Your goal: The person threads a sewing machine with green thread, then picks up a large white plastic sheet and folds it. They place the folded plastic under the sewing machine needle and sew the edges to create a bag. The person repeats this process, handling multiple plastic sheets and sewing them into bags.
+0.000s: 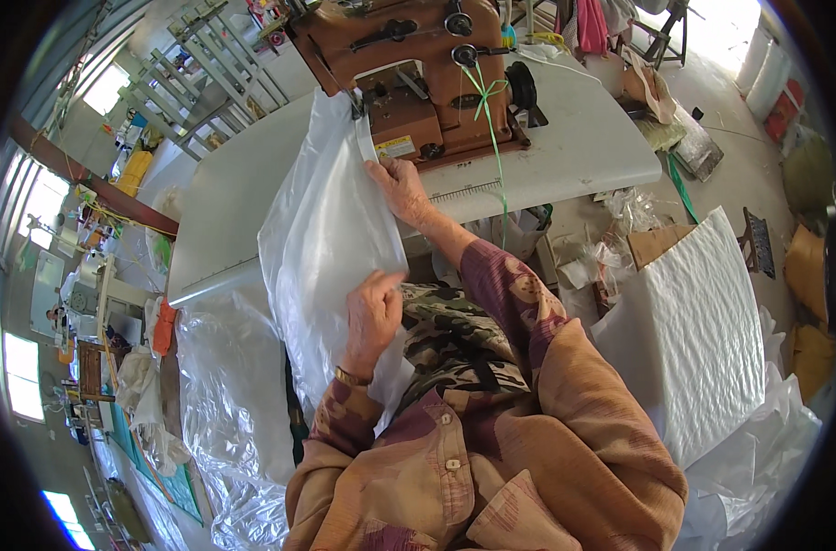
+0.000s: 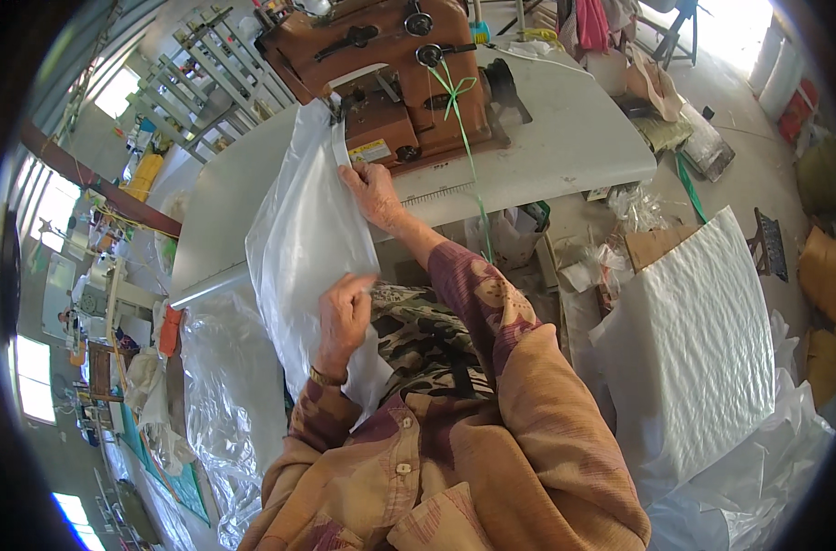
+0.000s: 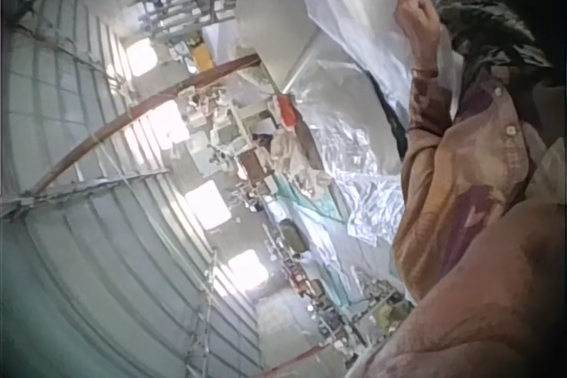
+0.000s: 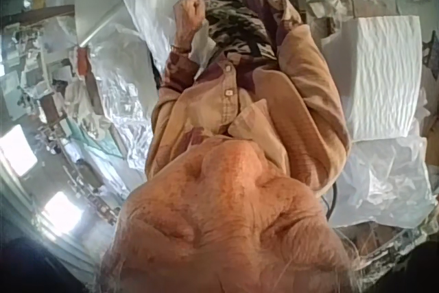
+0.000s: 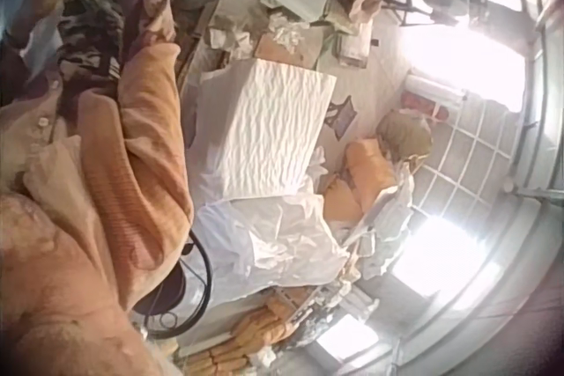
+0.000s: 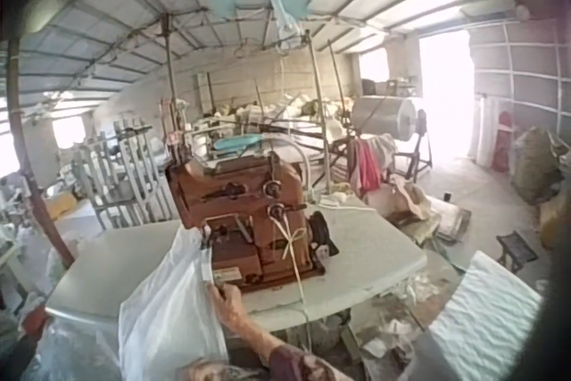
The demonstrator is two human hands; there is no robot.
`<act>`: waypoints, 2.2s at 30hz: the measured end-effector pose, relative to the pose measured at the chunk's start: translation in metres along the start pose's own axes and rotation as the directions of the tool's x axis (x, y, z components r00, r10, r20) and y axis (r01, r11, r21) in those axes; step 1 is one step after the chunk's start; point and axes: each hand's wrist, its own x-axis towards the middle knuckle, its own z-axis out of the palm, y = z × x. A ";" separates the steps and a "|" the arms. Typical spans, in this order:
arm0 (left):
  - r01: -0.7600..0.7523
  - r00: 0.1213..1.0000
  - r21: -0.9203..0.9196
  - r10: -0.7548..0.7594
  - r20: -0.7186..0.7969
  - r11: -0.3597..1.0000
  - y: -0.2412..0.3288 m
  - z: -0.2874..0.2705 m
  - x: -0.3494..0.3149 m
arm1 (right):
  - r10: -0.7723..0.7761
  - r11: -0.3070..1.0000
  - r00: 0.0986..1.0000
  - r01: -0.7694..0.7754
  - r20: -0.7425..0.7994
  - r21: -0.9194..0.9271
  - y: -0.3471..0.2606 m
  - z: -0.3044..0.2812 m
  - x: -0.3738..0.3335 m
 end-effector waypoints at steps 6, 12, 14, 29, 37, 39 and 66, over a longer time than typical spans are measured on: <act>-0.015 0.997 0.110 0.023 -0.074 0.994 -0.012 0.000 0.053 | -0.029 0.999 0.999 0.030 -0.022 0.028 0.008 0.002 0.002; 0.049 0.990 0.272 -0.011 -0.138 0.961 -0.025 -0.002 0.096 | 0.102 0.995 0.992 -0.103 0.078 0.007 -0.024 -0.006 -0.004; 0.051 0.985 0.283 0.000 -0.175 0.958 -0.030 0.000 0.111 | 0.140 0.983 0.986 -0.149 0.090 0.103 -0.028 -0.006 -0.007; 0.206 0.962 0.055 -0.193 -0.191 0.977 -0.009 -0.019 0.039 | 0.091 0.847 0.970 -0.195 0.225 0.495 -0.026 -0.018 -0.016; 0.368 0.923 0.047 -0.359 -0.143 0.929 0.011 -0.016 -0.084 | -0.327 0.900 0.861 0.409 0.389 -0.149 -0.064 -0.090 -0.133; 0.429 0.899 -0.006 -0.427 -0.098 0.903 0.013 -0.012 -0.101 | 0.144 0.943 0.795 -0.290 0.589 0.161 -0.087 -0.096 -0.151; 0.498 0.793 -0.822 -0.530 0.301 0.277 0.062 -0.061 -0.116 | 0.398 0.916 0.821 -0.327 0.410 -0.235 -0.111 -0.067 -0.246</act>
